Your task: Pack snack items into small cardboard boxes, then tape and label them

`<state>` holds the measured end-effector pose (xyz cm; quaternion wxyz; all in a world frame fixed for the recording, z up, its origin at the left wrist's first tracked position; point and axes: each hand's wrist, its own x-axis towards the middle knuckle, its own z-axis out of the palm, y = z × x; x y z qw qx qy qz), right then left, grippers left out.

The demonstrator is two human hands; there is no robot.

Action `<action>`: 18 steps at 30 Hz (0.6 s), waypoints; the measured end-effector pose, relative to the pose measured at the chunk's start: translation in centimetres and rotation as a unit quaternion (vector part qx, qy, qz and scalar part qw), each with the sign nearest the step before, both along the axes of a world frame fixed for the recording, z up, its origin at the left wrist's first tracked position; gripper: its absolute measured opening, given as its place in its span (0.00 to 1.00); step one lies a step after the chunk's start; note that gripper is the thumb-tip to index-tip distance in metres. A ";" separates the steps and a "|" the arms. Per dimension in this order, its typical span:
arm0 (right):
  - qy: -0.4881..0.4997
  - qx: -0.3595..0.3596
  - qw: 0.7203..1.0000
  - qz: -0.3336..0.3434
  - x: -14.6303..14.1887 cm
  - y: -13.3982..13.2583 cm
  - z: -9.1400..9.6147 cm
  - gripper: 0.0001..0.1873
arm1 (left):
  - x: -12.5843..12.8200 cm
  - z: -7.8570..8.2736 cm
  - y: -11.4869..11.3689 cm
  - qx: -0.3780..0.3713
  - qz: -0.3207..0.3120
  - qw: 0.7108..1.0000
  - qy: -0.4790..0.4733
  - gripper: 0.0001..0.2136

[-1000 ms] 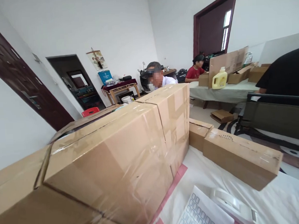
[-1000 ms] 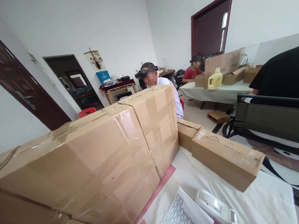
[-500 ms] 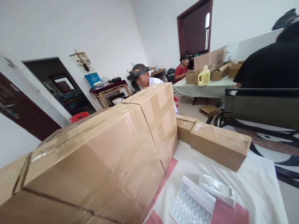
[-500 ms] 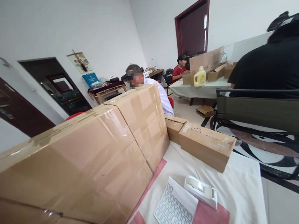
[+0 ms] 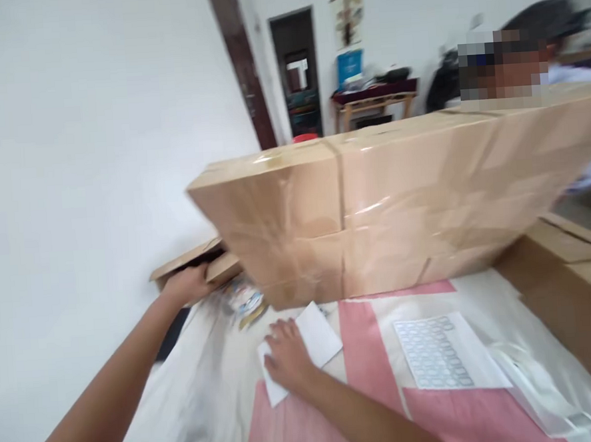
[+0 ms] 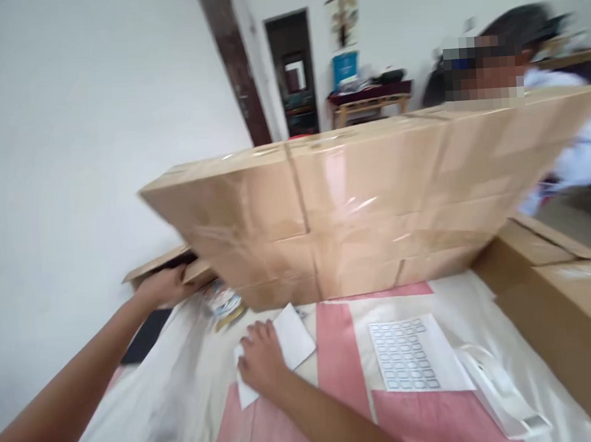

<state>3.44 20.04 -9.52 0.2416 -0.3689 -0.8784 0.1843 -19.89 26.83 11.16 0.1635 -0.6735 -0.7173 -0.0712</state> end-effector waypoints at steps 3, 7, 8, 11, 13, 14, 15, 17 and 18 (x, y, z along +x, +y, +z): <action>0.054 0.070 0.996 -0.007 0.7 -0.4 1.6 0.14 | -3.1 -0.2 -6.7 -0.073 0.085 0.993 0.031 0.15; -0.007 0.060 0.998 0.006 -0.1 -0.4 6.5 0.14 | -2.9 -0.9 -16.2 -0.076 0.153 0.985 0.038 0.19; -0.040 0.033 0.999 0.005 -1.1 -0.3 7.9 0.15 | -2.5 -1.2 -18.8 -0.078 0.162 0.983 0.037 0.19; -0.097 -0.043 0.994 -0.004 -5.3 0.8 11.0 0.28 | -0.8 -2.6 -26.0 -0.078 0.158 0.983 0.044 0.19; -0.096 -0.092 0.991 -0.031 -7.9 2.2 12.3 0.42 | 0.1 -3.6 -29.9 -0.063 0.134 0.988 0.052 0.18; -0.088 -0.120 0.988 -0.046 -8.9 2.9 12.8 0.46 | 0.4 -4.0 -31.5 -0.052 0.120 0.990 0.055 0.19; -0.076 -0.150 0.984 -0.059 -9.5 3.5 13.1 0.46 | 0.6 -4.4 -32.9 -0.042 0.105 0.992 0.058 0.19; -0.032 -0.203 0.976 -0.068 -9.8 4.0 13.5 0.43 | 0.9 -4.9 -35.0 -0.024 0.078 0.995 0.064 0.21; -0.002 -0.225 0.972 -0.062 -9.6 3.9 13.7 0.40 | 1.0 -5.0 -35.7 -0.017 0.066 0.995 0.068 0.21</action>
